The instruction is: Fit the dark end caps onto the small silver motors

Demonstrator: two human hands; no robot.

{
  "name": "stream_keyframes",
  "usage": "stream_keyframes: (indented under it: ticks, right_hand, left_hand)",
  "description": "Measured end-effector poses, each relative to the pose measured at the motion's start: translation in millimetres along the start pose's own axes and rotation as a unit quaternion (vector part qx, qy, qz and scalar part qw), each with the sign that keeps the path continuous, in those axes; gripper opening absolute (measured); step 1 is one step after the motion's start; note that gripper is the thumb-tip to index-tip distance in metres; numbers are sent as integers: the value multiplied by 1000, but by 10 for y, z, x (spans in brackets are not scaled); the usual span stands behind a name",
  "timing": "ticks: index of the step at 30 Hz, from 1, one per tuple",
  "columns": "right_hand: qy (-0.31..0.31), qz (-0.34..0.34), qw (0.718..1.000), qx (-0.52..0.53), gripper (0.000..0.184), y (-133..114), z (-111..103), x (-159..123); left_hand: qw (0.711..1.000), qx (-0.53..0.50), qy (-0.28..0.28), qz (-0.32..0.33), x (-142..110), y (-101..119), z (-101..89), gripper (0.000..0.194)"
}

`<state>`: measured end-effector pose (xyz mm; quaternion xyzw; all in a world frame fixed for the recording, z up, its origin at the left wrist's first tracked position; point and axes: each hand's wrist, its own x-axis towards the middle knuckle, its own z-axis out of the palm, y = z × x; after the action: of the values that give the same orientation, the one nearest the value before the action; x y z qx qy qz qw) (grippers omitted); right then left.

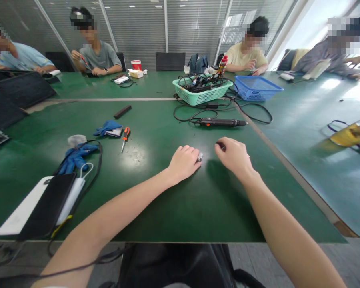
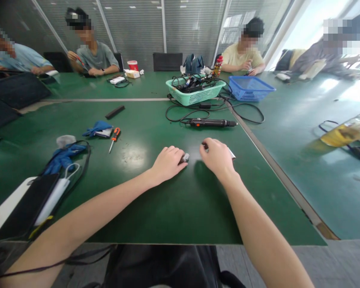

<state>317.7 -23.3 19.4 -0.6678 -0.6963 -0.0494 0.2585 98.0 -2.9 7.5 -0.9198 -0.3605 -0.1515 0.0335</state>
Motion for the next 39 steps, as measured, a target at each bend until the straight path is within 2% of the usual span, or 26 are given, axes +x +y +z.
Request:
stream_keyframes:
  ticks: [2,5,7,9,10,12,14,15,16,17,19,21,23,25,31,39]
  right_hand:
    - [-38,-63,996,43,24,-218,36,-77]
    - [-77,-96,991,58,25,-422,87,-182]
    - [-88,-97,990,60,24,-464,106,-222]
    - [-96,-97,989,63,24,-461,113,-238]
    - [-99,-96,989,63,24,-454,113,-240]
    - [-105,-92,988,58,25,-445,113,-240]
    - [-112,-87,989,50,26,-447,114,-240]
    - [-116,-86,988,46,26,-451,116,-241]
    - [-119,-85,988,42,26,-455,120,-244]
    - [-121,-85,988,39,26,-459,126,-247]
    - [-121,-85,988,34,27,-465,144,-255]
    - [-119,-86,989,31,27,-465,164,-262]
    - [-117,-86,989,31,27,-462,182,-266]
    - [-116,-86,989,32,28,-459,193,-270]
    - [-115,-86,989,28,29,-453,196,-277]
    - [-112,-92,989,30,28,-428,235,-278]
  left_hand:
    - [1000,-2,1,-7,4,70,19,31]
    - [1000,-8,-3,-20,-85,120,-106,38]
    - [999,-14,-11,-42,-251,106,-316,32]
    - [996,-40,-21,-74,-538,39,-604,28]
    - [992,-60,-23,-105,-732,-18,-762,27]
    - [975,-80,22,-207,-1202,-179,-1069,31]
    - [931,-31,96,-350,-1732,-384,-1332,36]
    - [905,18,107,-411,-1994,-490,-1439,39]
    - [880,75,102,-457,-2238,-592,-1530,40]
    - [856,136,73,-494,-2459,-684,-1606,41]
    - [779,275,40,-561,-2803,-829,-1716,54]
    - [747,315,5,-585,-3006,-928,-1776,65]
    - [748,278,-47,-600,-3078,-992,-1796,75]
    - [751,248,-74,-608,-3058,-1034,-1785,78]
    - [760,235,-96,-599,-2898,-1093,-1682,79]
    - [756,235,-94,-604,-2905,-1204,-1612,78]
